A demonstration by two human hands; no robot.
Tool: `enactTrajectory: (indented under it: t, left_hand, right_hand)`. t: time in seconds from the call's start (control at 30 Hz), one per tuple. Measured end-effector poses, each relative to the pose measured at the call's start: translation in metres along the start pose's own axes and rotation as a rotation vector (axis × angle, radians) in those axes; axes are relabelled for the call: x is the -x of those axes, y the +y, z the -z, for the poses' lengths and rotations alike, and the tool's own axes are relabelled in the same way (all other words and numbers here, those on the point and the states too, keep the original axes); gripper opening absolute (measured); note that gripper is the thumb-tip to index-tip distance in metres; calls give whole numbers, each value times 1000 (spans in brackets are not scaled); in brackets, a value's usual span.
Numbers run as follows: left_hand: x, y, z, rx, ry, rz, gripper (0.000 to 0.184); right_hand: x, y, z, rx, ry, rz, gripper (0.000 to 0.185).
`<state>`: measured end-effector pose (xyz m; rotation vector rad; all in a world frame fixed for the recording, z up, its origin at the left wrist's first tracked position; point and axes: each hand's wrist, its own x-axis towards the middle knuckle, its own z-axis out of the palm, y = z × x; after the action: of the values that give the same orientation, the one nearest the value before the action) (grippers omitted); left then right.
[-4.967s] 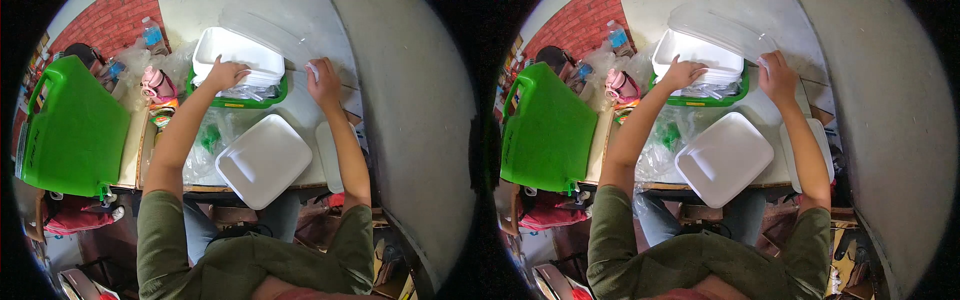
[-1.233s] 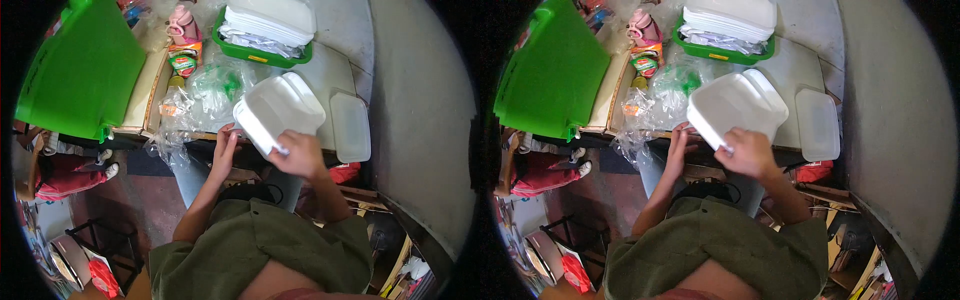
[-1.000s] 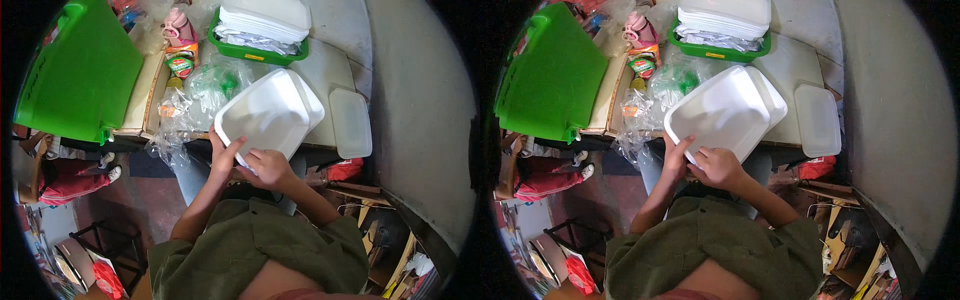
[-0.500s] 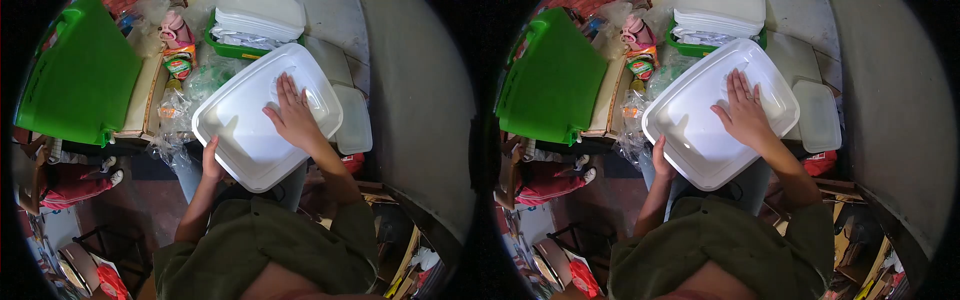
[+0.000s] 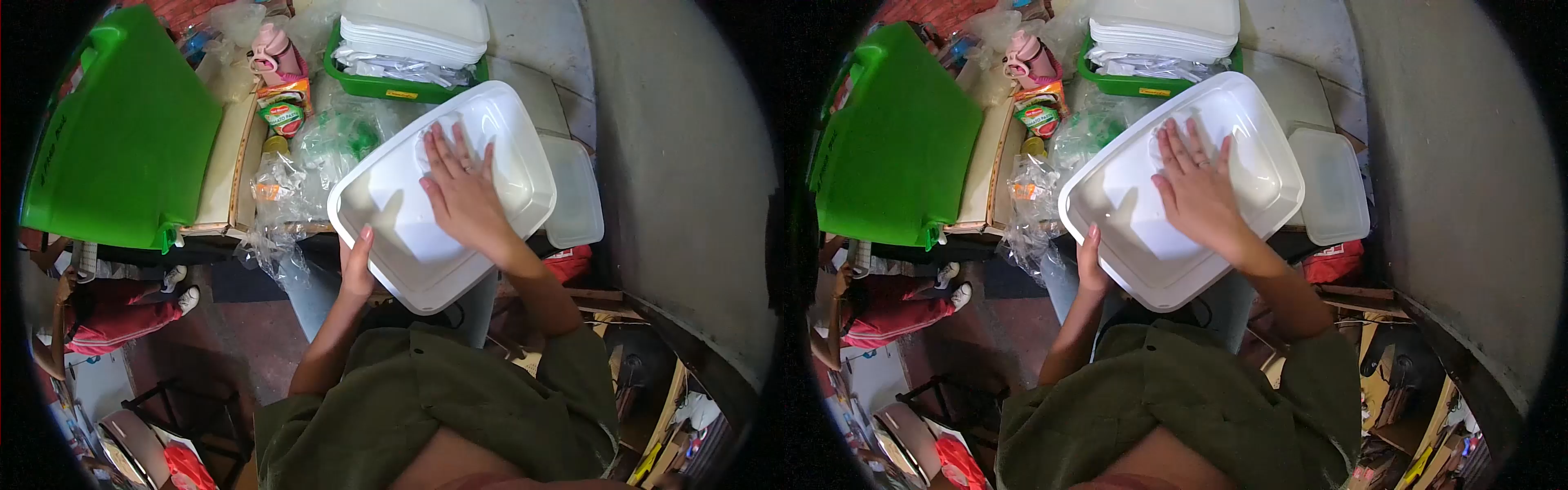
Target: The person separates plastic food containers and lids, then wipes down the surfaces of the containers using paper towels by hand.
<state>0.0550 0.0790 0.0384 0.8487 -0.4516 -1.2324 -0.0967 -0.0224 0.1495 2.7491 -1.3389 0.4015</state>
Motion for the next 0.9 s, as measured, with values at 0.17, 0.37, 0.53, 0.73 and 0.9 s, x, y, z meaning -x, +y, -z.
enactTrajectory:
  t: [0.17, 0.37, 0.53, 0.73, 0.9]
  left_hand:
    - [-9, 5, -2, -35, -169, 41, 67]
    - [0, 19, -11, -103, -125, 28, 64]
    - [11, 22, -6, -62, -25, 33, 63]
    - [6, 24, -2, -136, -30, -107, 56]
    - [-3, 30, -11, -16, 2, -36, 58]
  right_hand:
    - [22, -52, -15, -33, -160, 266, 55]
    - [16, -34, -4, 87, -154, 325, 53]
    - [6, 41, -6, 139, 55, -24, 63]
    - [22, 32, -15, 42, 24, -91, 67]
    - [46, -30, 1, -159, -252, 199, 67]
